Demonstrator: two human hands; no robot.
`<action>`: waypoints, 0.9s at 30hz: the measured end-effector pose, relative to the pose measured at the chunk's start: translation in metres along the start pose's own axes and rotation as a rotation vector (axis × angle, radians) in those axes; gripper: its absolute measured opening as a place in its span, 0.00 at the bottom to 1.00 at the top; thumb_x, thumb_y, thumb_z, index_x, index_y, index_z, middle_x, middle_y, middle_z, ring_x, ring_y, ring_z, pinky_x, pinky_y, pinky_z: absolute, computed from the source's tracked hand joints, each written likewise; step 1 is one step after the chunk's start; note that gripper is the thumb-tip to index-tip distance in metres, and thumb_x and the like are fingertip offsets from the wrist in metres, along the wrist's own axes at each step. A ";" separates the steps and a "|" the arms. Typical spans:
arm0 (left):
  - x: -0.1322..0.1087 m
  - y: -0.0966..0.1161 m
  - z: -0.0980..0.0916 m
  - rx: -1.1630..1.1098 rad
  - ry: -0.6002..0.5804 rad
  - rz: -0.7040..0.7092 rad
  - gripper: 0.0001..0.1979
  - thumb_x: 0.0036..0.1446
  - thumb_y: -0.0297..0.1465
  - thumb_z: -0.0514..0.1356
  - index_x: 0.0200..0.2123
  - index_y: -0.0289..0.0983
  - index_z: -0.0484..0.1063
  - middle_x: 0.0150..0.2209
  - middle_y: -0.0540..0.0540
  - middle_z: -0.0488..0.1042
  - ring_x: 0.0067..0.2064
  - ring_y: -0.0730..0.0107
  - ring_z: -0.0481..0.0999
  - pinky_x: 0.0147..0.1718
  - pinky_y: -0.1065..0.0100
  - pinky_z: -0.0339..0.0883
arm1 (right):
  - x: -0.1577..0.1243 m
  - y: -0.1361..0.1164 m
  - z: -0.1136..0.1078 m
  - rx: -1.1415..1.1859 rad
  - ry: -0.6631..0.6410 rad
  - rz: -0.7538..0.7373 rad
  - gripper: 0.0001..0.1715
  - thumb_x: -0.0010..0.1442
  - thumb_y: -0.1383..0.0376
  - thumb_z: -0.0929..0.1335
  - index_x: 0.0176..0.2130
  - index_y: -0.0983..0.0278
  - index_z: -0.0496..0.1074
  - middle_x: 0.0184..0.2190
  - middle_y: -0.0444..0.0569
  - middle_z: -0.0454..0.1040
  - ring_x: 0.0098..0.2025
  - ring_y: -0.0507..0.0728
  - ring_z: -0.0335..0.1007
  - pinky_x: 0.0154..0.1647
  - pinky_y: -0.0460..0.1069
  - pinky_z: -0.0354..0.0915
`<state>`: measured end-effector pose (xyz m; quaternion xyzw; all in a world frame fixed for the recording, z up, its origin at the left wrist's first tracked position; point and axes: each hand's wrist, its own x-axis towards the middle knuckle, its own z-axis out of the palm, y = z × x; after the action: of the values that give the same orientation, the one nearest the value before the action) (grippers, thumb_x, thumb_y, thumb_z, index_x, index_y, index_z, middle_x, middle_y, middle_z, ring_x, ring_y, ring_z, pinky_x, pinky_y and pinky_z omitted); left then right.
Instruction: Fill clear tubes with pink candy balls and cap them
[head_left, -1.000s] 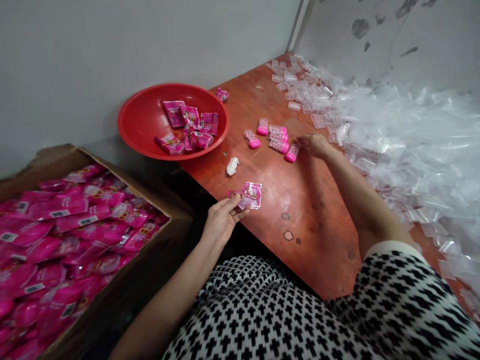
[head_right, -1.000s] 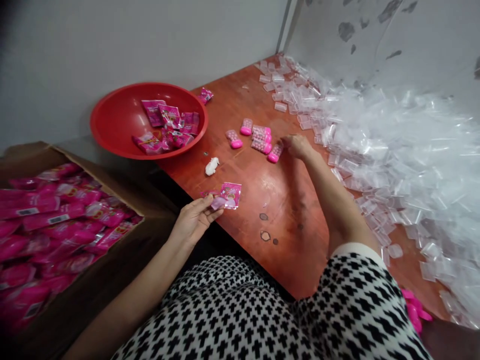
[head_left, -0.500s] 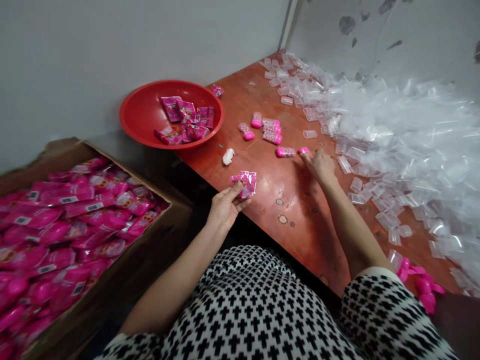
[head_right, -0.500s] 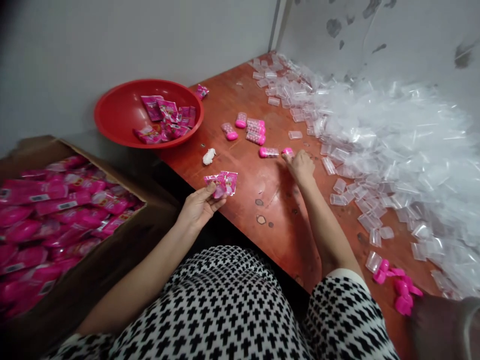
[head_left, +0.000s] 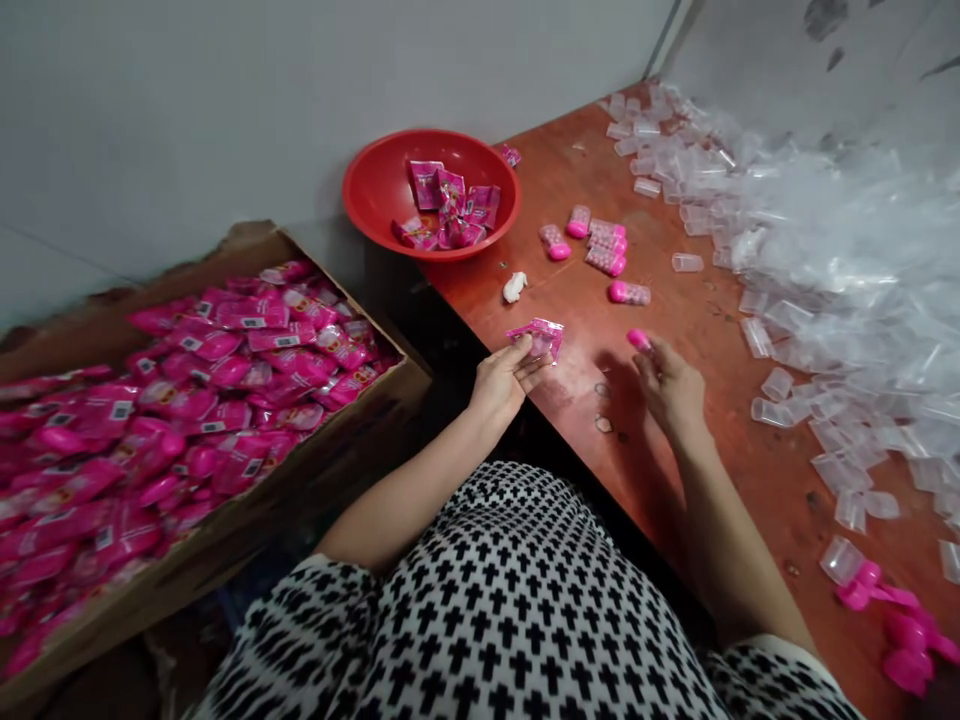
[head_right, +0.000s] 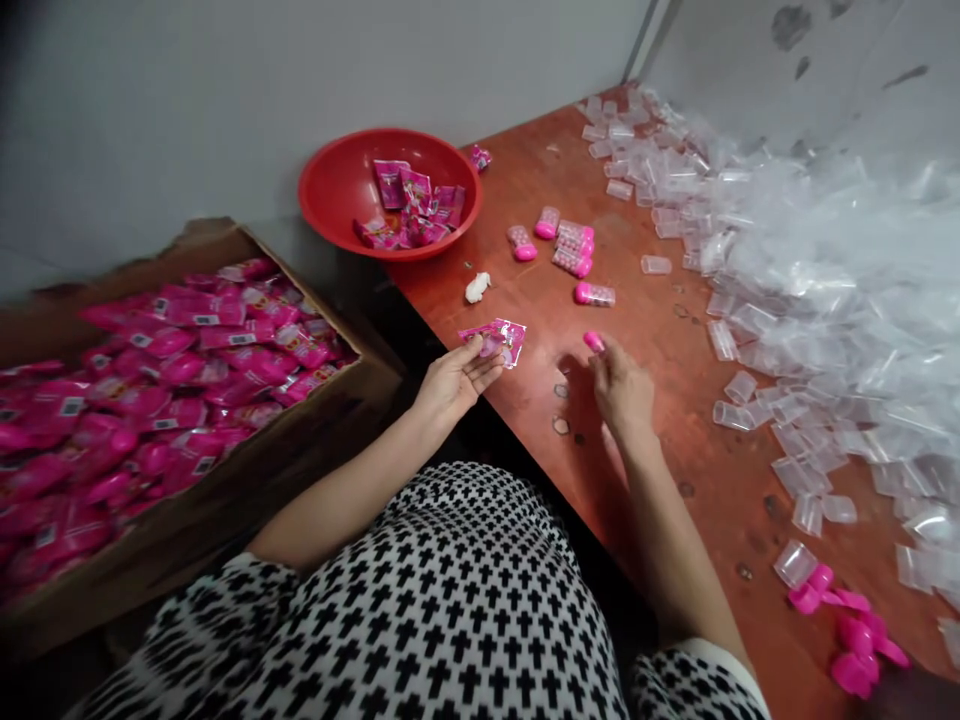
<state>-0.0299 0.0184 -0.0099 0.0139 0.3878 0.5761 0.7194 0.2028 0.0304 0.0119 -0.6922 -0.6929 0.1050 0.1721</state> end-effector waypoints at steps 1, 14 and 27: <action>-0.001 0.000 0.001 0.007 -0.003 0.000 0.04 0.52 0.26 0.62 0.31 0.29 0.74 0.27 0.42 0.78 0.29 0.68 0.79 0.33 0.69 0.74 | -0.007 -0.004 0.003 -0.126 0.013 -0.023 0.25 0.64 0.54 0.58 0.55 0.60 0.66 0.37 0.54 0.73 0.37 0.59 0.69 0.34 0.51 0.62; -0.001 -0.004 0.001 0.047 -0.041 0.022 0.10 0.47 0.31 0.68 0.29 0.30 0.73 0.27 0.43 0.78 0.29 0.70 0.78 0.34 0.68 0.73 | -0.039 -0.053 0.003 0.804 -0.114 0.214 0.21 0.56 0.48 0.66 0.40 0.60 0.61 0.25 0.40 0.69 0.21 0.51 0.64 0.21 0.47 0.63; -0.012 -0.007 0.007 0.049 -0.122 0.069 0.15 0.42 0.34 0.71 0.27 0.29 0.73 0.26 0.44 0.77 0.29 0.70 0.77 0.36 0.67 0.72 | -0.056 -0.100 0.033 0.812 -0.082 0.180 0.18 0.60 0.49 0.63 0.42 0.58 0.60 0.23 0.38 0.69 0.16 0.48 0.63 0.16 0.44 0.60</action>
<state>-0.0207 0.0089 -0.0017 0.0800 0.3566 0.5891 0.7207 0.0974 -0.0245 0.0150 -0.6213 -0.5382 0.4116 0.3936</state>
